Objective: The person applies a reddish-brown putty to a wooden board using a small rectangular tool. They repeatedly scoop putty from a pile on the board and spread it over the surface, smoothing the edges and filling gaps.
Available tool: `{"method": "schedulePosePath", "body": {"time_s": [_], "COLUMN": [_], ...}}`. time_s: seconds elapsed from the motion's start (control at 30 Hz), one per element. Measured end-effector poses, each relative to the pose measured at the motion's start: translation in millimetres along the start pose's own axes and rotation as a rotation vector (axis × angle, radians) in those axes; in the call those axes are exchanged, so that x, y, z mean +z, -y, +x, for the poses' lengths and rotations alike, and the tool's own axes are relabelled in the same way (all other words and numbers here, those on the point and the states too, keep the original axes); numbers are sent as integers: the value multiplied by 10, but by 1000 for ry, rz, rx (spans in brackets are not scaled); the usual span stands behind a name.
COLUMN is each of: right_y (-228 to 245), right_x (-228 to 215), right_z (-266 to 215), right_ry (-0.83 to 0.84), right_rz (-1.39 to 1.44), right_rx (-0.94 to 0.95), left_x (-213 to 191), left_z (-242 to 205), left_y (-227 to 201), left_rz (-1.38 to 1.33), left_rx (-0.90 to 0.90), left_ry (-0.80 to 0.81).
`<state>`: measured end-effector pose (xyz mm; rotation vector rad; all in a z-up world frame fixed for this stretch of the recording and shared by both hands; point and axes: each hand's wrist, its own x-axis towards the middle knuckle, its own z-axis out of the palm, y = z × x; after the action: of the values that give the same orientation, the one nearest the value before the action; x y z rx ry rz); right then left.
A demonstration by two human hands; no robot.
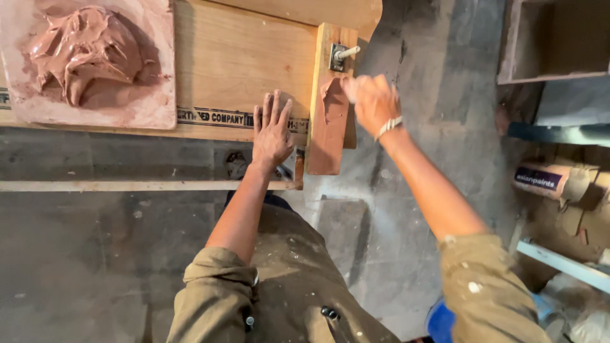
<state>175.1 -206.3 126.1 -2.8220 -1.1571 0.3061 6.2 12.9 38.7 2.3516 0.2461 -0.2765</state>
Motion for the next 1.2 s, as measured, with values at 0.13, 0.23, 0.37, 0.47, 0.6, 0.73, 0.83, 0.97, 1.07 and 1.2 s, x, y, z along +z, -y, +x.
{"method": "schedulePosePath", "body": {"time_s": [0.13, 0.23, 0.37, 0.47, 0.6, 0.73, 0.83, 0.97, 1.07, 1.2], "right_y": [-67, 141, 177, 109, 193, 393, 362, 222, 365, 588], "right_x": [128, 94, 13, 52, 210, 182, 68, 143, 217, 142], "right_z": [212, -244, -253, 37, 380, 25, -94, 304, 410, 206], "right_ry": [-99, 61, 143, -10, -77, 40, 107, -32, -123, 3], "right_rz": [57, 8, 70, 255, 183, 254, 236, 209, 211, 199], "right_rx": [-36, -66, -63, 8, 78, 55, 41, 29, 60, 52], "left_x": [5, 24, -53, -52, 8, 42, 5, -80, -93, -63], "left_z": [37, -31, 57, 30, 73, 274, 377, 361, 361, 408], "left_y": [-5, 4, -7, -25, -92, -75, -76, -23, 33, 117], "left_rz": [19, 25, 49, 21, 82, 63, 99, 117, 149, 125], "left_rx": [-15, 4, 4, 7, -39, -11, 27, 66, 91, 130], "left_ry": [25, 19, 35, 24, -52, -70, -39, 3, 44, 15]}}
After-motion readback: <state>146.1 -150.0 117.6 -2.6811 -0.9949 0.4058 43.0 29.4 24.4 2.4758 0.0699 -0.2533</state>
